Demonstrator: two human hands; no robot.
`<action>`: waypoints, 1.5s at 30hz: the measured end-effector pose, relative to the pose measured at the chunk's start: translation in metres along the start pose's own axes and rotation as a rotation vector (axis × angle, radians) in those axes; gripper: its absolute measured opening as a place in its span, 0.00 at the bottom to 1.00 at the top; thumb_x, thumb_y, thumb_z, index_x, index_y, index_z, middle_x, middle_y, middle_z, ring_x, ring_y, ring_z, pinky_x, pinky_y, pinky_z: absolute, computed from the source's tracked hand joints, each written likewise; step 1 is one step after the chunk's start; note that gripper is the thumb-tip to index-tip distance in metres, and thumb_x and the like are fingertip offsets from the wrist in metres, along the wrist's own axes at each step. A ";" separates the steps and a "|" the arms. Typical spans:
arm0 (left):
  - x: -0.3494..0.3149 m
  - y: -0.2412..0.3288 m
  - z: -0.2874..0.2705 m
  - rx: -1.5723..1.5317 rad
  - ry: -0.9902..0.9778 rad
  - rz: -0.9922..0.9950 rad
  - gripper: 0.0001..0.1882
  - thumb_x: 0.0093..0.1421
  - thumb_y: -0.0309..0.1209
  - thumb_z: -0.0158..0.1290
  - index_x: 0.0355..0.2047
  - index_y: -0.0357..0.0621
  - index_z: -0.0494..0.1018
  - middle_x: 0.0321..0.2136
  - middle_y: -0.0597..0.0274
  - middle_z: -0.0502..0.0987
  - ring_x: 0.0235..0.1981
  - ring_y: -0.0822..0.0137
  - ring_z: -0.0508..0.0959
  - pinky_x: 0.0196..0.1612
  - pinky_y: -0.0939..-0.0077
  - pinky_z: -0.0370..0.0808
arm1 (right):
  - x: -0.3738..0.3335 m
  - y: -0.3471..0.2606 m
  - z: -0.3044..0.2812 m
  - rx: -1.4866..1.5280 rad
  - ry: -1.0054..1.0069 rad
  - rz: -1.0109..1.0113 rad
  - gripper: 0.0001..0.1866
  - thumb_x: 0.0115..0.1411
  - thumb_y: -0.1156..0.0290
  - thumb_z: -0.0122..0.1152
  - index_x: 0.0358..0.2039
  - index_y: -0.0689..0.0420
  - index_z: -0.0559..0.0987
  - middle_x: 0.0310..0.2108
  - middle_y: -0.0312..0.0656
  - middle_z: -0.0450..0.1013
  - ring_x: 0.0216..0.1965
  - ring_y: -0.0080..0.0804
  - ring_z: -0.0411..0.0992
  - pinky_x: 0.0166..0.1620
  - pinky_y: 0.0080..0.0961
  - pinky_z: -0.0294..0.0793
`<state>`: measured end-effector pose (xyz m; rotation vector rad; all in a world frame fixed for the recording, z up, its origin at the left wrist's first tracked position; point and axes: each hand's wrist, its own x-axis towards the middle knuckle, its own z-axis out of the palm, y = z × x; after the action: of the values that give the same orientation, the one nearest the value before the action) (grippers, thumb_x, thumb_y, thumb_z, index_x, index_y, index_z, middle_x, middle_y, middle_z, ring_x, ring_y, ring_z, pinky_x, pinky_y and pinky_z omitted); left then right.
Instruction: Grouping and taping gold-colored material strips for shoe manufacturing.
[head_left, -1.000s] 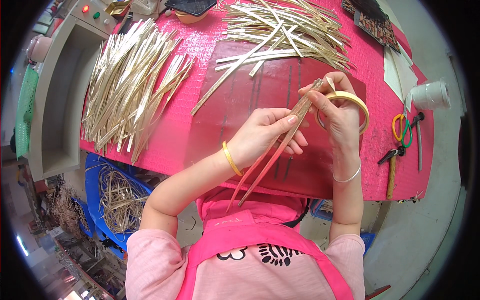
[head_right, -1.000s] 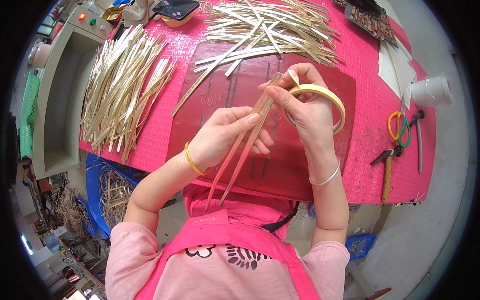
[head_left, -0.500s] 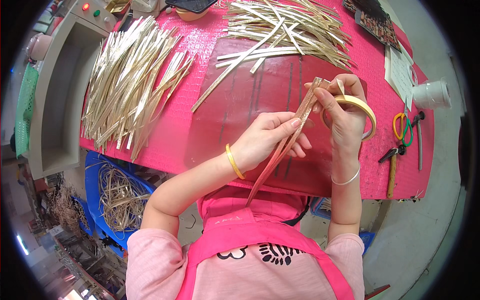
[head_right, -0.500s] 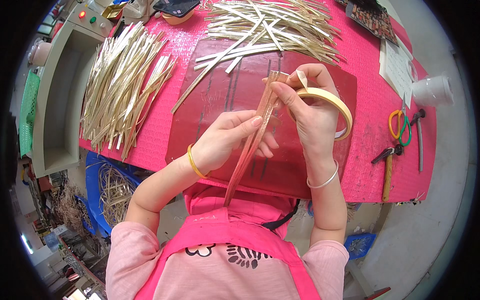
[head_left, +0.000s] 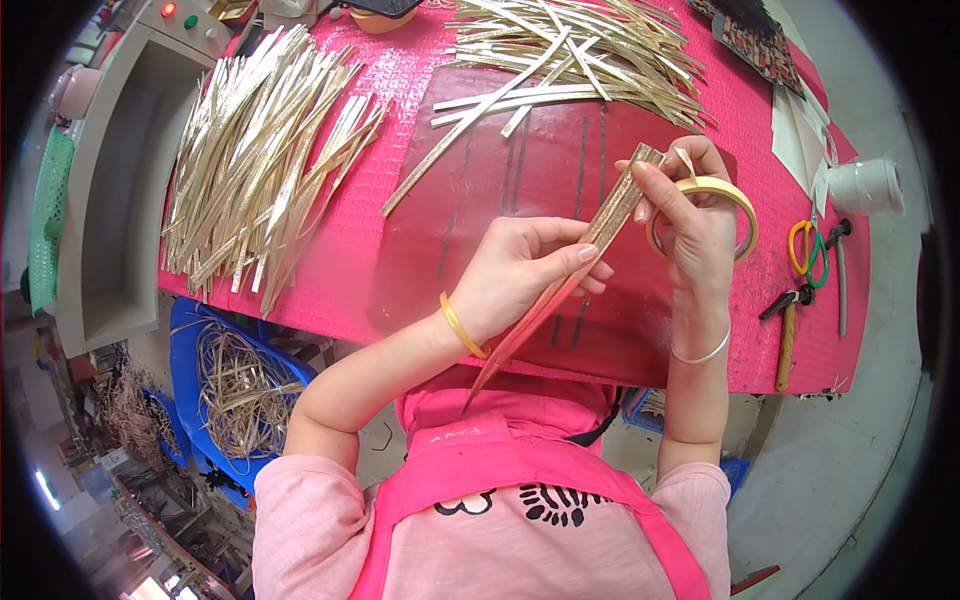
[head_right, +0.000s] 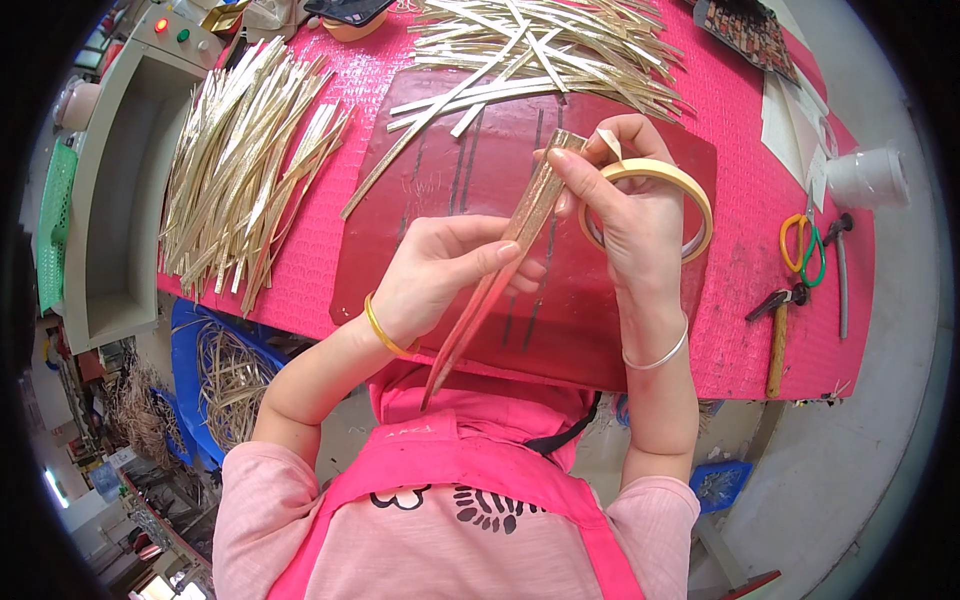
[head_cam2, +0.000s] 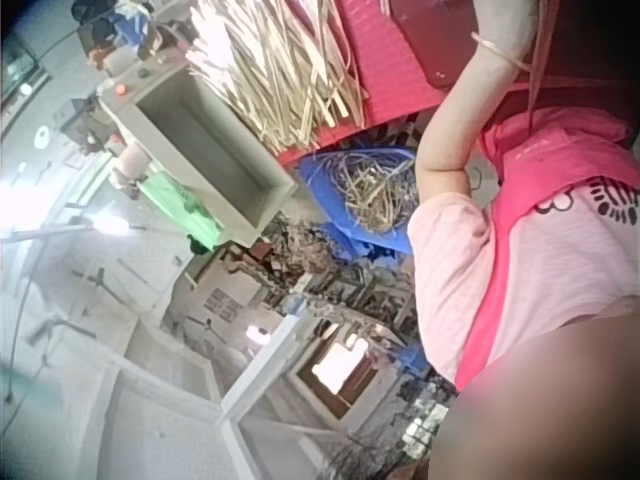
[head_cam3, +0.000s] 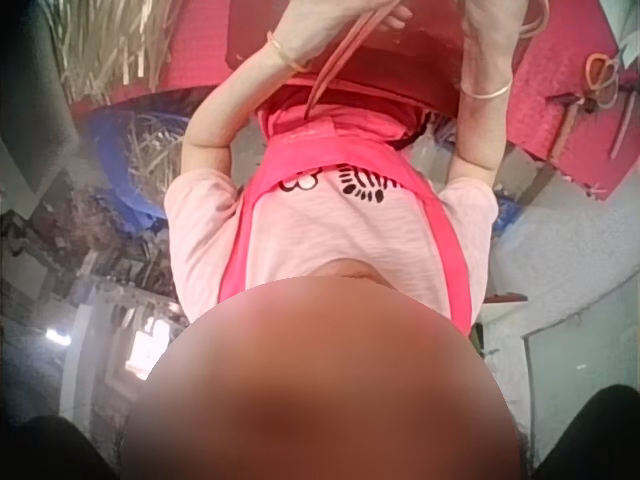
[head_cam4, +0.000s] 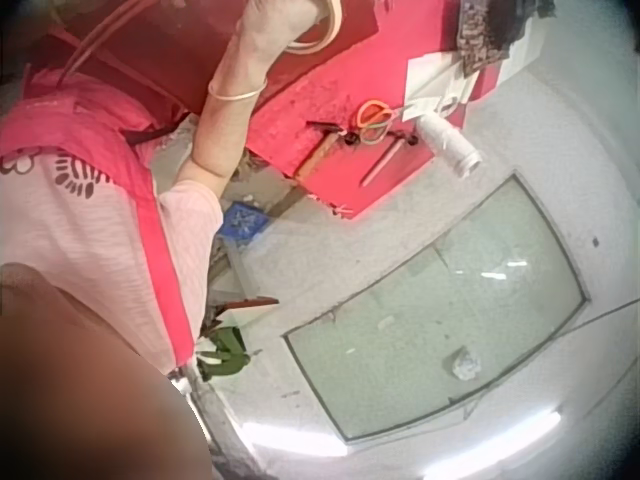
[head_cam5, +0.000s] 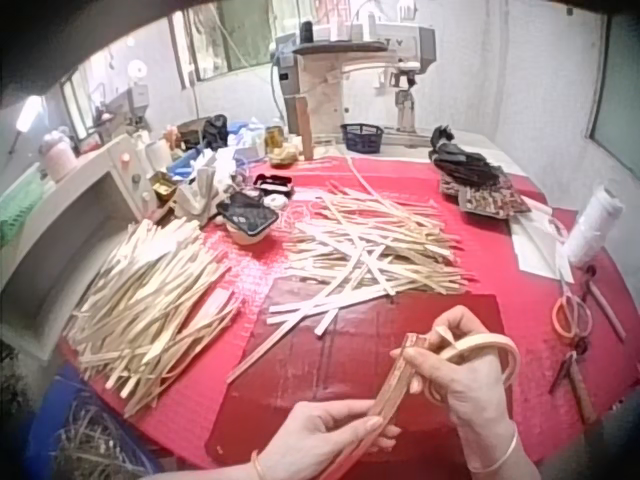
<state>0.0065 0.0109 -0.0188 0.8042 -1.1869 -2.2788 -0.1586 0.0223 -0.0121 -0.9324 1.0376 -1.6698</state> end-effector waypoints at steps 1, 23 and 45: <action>-0.003 -0.002 0.000 0.011 0.065 0.043 0.15 0.55 0.30 0.46 0.38 0.29 0.67 0.27 0.55 0.74 0.28 0.72 0.74 0.32 0.81 0.72 | 0.000 0.001 -0.001 -0.028 0.020 0.007 0.11 0.45 0.83 0.57 0.26 0.59 0.65 0.19 0.39 0.67 0.15 0.20 0.66 0.25 0.15 0.71; -0.017 -0.027 -0.011 -0.165 0.224 -0.110 0.13 0.52 0.30 0.49 0.34 0.31 0.70 0.26 0.52 0.74 0.27 0.65 0.76 0.31 0.78 0.73 | -0.058 0.022 0.002 -0.349 0.000 0.012 0.24 0.58 0.57 0.33 0.46 0.64 0.62 0.48 0.48 0.59 0.44 0.32 0.62 0.50 0.27 0.57; -0.017 -0.013 -0.005 -0.078 0.255 0.040 0.10 0.52 0.27 0.49 0.32 0.33 0.71 0.25 0.55 0.74 0.25 0.68 0.75 0.30 0.80 0.73 | -0.071 0.008 0.013 -0.390 -0.006 0.125 0.07 0.55 0.73 0.49 0.33 0.60 0.67 0.16 0.29 0.64 0.17 0.10 0.57 0.21 0.08 0.54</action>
<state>0.0209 0.0257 -0.0275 0.9967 -0.9840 -2.1016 -0.1244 0.0858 -0.0234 -1.0943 1.4190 -1.3853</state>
